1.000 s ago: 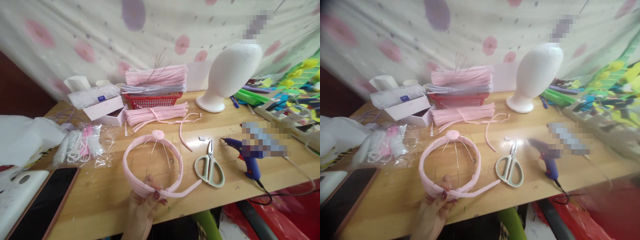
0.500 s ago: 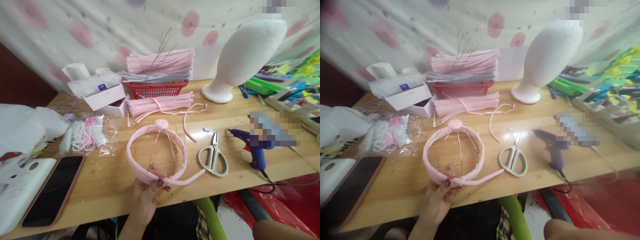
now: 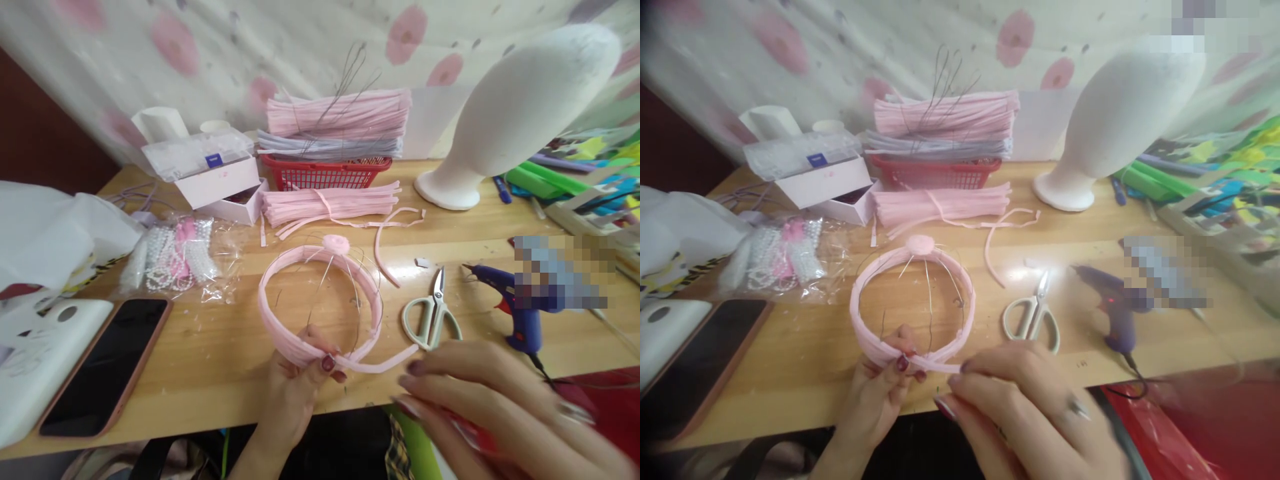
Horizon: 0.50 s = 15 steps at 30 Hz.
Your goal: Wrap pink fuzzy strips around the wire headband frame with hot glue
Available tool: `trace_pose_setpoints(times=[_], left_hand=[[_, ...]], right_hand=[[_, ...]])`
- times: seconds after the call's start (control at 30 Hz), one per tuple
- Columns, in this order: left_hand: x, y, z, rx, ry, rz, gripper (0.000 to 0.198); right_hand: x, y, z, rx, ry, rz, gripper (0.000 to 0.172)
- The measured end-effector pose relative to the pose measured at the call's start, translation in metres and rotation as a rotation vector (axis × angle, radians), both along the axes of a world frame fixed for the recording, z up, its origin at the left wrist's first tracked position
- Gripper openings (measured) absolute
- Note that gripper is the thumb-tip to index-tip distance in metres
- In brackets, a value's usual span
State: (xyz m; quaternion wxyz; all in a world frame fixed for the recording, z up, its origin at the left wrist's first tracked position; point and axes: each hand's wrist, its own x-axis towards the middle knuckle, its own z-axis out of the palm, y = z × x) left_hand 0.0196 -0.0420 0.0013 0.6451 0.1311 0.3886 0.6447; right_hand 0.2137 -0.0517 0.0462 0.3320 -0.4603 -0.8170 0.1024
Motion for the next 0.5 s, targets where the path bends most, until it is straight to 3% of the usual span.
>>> trace_pose_setpoints(times=[0.03, 0.2, 0.33, 0.5], left_hand=[[0.000, 0.000, -0.001, 0.005, 0.001, -0.002, 0.024], [-0.004, 0.001, -0.014, 0.107, -0.021, -0.082, 0.014], [-0.007, 0.001, -0.021, 0.139, -0.005, -0.100, 0.010], [-0.004, -0.001, -0.014, 0.047, 0.019, -0.065, 0.018]], right_hand=[[-0.009, 0.009, 0.001, -0.010, -0.031, 0.065, 0.012], [-0.035, 0.028, -0.014, -0.012, 0.071, 0.105, 0.009], [-0.035, 0.026, -0.018, 0.009, 0.158, 0.173, 0.011], [-0.030, 0.028, -0.016, 0.025, 0.160, 0.188, 0.013]])
